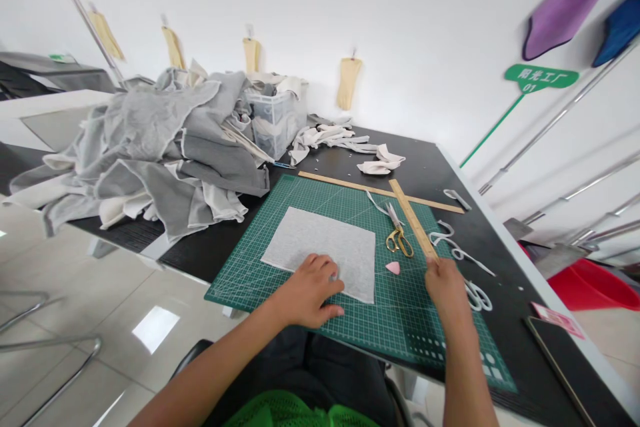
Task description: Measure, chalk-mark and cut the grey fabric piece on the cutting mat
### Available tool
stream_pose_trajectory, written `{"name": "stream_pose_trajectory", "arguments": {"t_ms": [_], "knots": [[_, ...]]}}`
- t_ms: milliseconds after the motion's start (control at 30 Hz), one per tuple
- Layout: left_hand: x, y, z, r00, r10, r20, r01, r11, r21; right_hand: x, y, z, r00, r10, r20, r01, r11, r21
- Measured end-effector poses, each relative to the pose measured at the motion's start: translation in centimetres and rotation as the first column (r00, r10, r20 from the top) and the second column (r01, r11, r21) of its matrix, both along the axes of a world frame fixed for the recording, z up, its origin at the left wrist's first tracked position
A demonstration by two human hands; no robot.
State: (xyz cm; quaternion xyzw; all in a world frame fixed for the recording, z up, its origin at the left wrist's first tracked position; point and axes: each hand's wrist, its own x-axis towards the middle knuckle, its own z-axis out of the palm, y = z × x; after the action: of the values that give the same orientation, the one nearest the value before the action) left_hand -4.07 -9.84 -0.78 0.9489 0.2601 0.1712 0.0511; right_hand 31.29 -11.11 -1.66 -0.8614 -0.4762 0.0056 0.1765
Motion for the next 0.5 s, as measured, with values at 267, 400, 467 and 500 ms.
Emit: {"name": "stream_pose_trajectory", "arguments": {"t_ms": [267,400,467,500], "knots": [[-0.6,-0.2,-0.8,0.998,-0.037,0.057,0.038,0.999,-0.028,-0.3,0.2,-0.4,0.996,-0.079,0.031,0.081,0.994,-0.068],[-0.9,-0.2,-1.2,0.966,0.244,0.081,-0.246,0.969,0.015,-1.1,-0.2,0.1,0.987,-0.14,0.078,0.147,0.985,-0.093],[-1.2,-0.2,-1.5,0.895,0.427,0.13,-0.434,0.9,0.031,-1.5,-0.4,0.4,0.98,-0.164,0.111,0.175,0.98,-0.098],[-1.4,-0.3,-1.6,0.853,0.499,0.153,-0.509,0.86,0.034,-1.7,-0.6,0.5,0.977,-0.167,0.132,0.181,0.978,-0.101]]}}
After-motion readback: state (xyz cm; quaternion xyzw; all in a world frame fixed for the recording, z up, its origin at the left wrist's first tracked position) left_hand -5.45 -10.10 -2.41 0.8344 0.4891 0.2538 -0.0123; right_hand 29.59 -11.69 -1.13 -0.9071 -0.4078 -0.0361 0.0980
